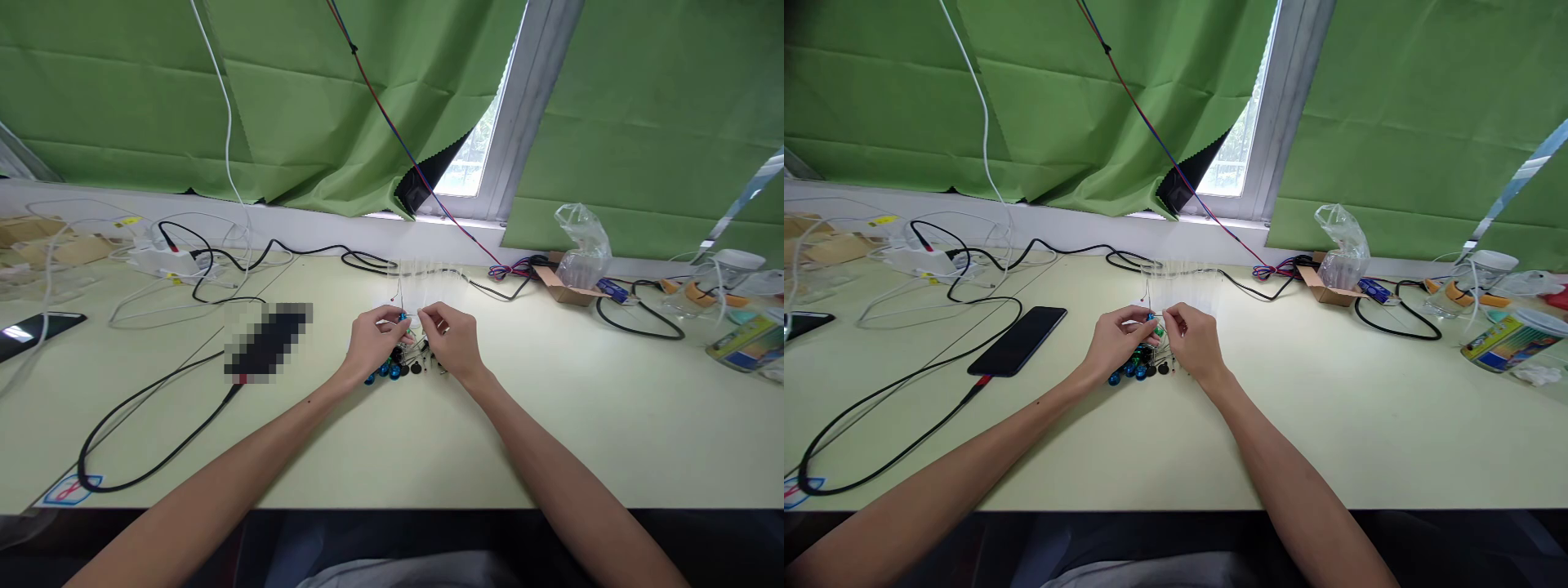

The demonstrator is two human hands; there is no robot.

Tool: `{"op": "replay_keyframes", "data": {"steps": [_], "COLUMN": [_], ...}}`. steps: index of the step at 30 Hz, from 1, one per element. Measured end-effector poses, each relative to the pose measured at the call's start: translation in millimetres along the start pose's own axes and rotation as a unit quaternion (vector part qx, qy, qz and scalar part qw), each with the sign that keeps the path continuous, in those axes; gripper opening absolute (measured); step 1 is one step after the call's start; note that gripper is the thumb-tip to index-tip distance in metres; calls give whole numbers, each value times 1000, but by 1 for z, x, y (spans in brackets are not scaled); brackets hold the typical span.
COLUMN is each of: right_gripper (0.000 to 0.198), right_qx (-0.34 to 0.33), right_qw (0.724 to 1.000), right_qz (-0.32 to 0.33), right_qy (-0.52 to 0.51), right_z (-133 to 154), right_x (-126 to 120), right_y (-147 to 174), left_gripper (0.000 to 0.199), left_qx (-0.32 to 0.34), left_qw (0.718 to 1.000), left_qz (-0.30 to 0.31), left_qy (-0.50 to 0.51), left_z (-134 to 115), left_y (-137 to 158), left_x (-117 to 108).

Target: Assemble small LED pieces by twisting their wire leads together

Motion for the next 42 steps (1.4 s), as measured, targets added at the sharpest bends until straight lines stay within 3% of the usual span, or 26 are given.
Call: {"op": "replay_keyframes", "data": {"steps": [15, 25, 35, 42], "right_gripper": [21, 35, 34, 30], "right_qx": [157, 226, 251, 254], "right_qw": [968, 899, 822, 827], "right_qz": [78, 158, 217, 199], "right_qy": [-178, -340, -464, -460], "right_z": [-19, -17, -13, -17], "right_x": [15, 27, 31, 30], "right_y": [2, 2, 3, 4], "left_gripper": [29, 30, 46, 40], "left_qx": [39, 66, 38, 33], "left_qw": [998, 993, 999, 999], "left_qz": [-5, -10, -1, -10], "left_qy": [-48, -94, -14, 1], "left_z": [-12, -13, -13, -8], "left_y": [2, 1, 2, 2], "left_x": [0, -1, 0, -1]}}
Point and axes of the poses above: each hand's wrist, its own y-axis away from the middle knuckle, its own x-axis out of the palm, z = x × y, the point moved 8 cm from there along -y, towards the middle knuckle, and after that the axes turned 6 degrees about x, right-handed, at the moved point
